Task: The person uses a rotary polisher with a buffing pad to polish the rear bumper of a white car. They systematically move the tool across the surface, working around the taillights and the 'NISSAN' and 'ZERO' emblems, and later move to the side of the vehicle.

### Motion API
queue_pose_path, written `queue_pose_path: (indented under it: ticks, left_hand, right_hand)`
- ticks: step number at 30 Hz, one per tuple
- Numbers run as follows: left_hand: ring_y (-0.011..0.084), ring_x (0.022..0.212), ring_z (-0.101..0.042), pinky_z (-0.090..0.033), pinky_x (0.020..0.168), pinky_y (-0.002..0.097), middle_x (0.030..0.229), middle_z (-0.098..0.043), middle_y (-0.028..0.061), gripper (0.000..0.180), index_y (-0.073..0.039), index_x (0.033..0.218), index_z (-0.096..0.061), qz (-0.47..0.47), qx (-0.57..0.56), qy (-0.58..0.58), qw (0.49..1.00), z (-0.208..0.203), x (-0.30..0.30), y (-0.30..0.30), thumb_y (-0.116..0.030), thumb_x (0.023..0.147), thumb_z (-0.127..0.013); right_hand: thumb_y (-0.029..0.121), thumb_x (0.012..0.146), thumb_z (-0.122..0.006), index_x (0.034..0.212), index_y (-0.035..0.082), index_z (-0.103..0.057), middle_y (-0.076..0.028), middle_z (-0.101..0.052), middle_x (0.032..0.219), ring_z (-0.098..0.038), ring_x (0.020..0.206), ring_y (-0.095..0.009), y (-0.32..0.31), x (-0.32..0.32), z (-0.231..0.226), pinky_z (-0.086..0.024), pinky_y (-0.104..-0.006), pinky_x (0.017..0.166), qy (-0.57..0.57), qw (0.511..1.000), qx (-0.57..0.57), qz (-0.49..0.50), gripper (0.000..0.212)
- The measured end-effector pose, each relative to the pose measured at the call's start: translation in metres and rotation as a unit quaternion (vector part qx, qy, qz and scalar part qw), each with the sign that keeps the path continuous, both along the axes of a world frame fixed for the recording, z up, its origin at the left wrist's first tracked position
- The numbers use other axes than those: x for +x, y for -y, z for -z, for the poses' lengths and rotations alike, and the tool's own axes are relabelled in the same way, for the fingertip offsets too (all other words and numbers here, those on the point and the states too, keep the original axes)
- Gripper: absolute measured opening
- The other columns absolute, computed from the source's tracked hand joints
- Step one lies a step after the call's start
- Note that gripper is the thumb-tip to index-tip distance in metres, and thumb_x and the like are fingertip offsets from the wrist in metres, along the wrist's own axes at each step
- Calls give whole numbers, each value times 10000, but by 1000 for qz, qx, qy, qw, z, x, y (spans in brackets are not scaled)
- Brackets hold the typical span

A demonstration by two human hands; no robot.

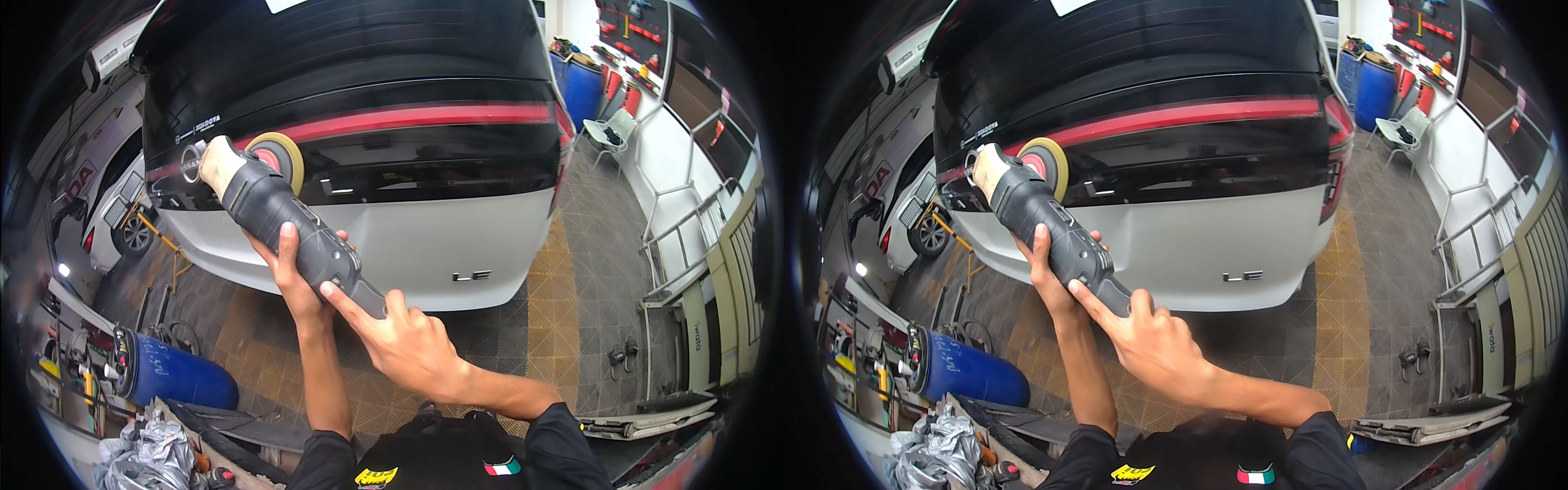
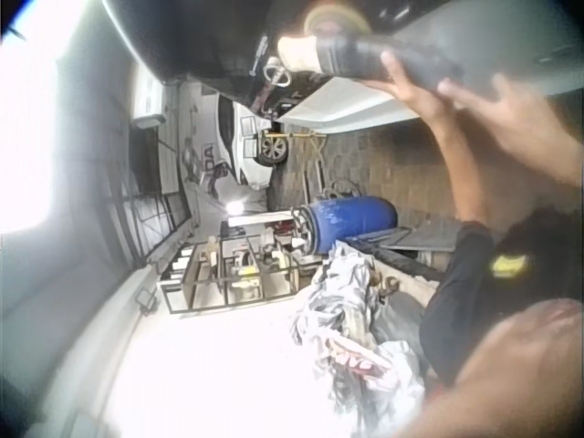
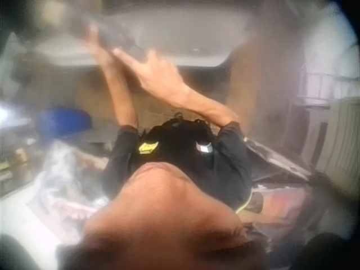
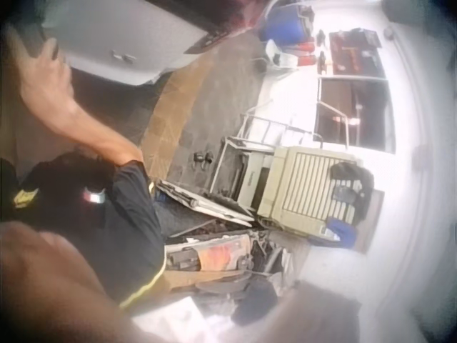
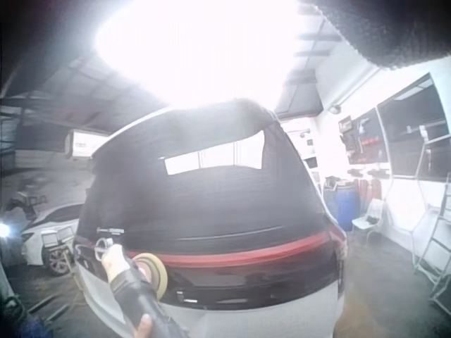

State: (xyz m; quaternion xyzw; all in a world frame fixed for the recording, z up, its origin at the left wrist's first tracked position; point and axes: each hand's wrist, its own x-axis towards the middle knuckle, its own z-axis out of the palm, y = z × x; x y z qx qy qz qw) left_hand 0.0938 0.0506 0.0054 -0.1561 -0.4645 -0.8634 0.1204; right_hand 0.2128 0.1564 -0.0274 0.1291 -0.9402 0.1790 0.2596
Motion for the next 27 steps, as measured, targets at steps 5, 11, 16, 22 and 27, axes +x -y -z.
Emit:
queue_pose_path:
  ticks: [5,11,16,22,27]
  left_hand:
    - [324,725,-687,-610,539,426,1096,-513,194,719,-259,1564,-117,7,-36,-10,999,13,30,-32,-306,997,-556]
    - [292,720,-681,-616,611,403,1072,-537,190,856,-280,1604,11,29,-61,-18,998,29,63,-68,-228,983,-576]
    - [267,742,-667,-620,670,418,1093,-539,184,903,-270,1609,51,56,-88,-35,994,34,81,-100,-169,977,-586]
    - [242,868,-638,-590,762,413,1365,-412,203,1035,-197,1616,129,94,-113,-48,988,39,100,-129,-109,945,-654]
    - [231,873,-648,-580,780,387,1361,-458,205,1051,-187,1612,152,130,-139,-49,981,42,109,-153,-90,950,-659]
  right_hand:
    - [187,906,-691,1551,377,-398,-127,-473,802,-552,455,-220,-25,37,16,-519,-354,413,-16,999,-12,32,733]
    - [229,922,-708,1530,345,-443,-115,-477,813,-573,519,-235,-54,74,44,-519,-369,431,-3,996,-73,51,673]
    - [210,914,-719,1520,316,-468,-125,-489,826,-590,554,-252,-76,95,58,-520,-380,450,-33,990,-114,77,664]
    - [242,911,-728,1539,296,-436,-160,-525,847,-624,538,-299,-96,114,79,-549,-403,463,-59,975,-190,99,695]
    - [246,917,-728,1558,48,-339,-184,-564,853,-624,564,-328,-114,122,86,-542,-409,474,-87,963,-226,118,776]
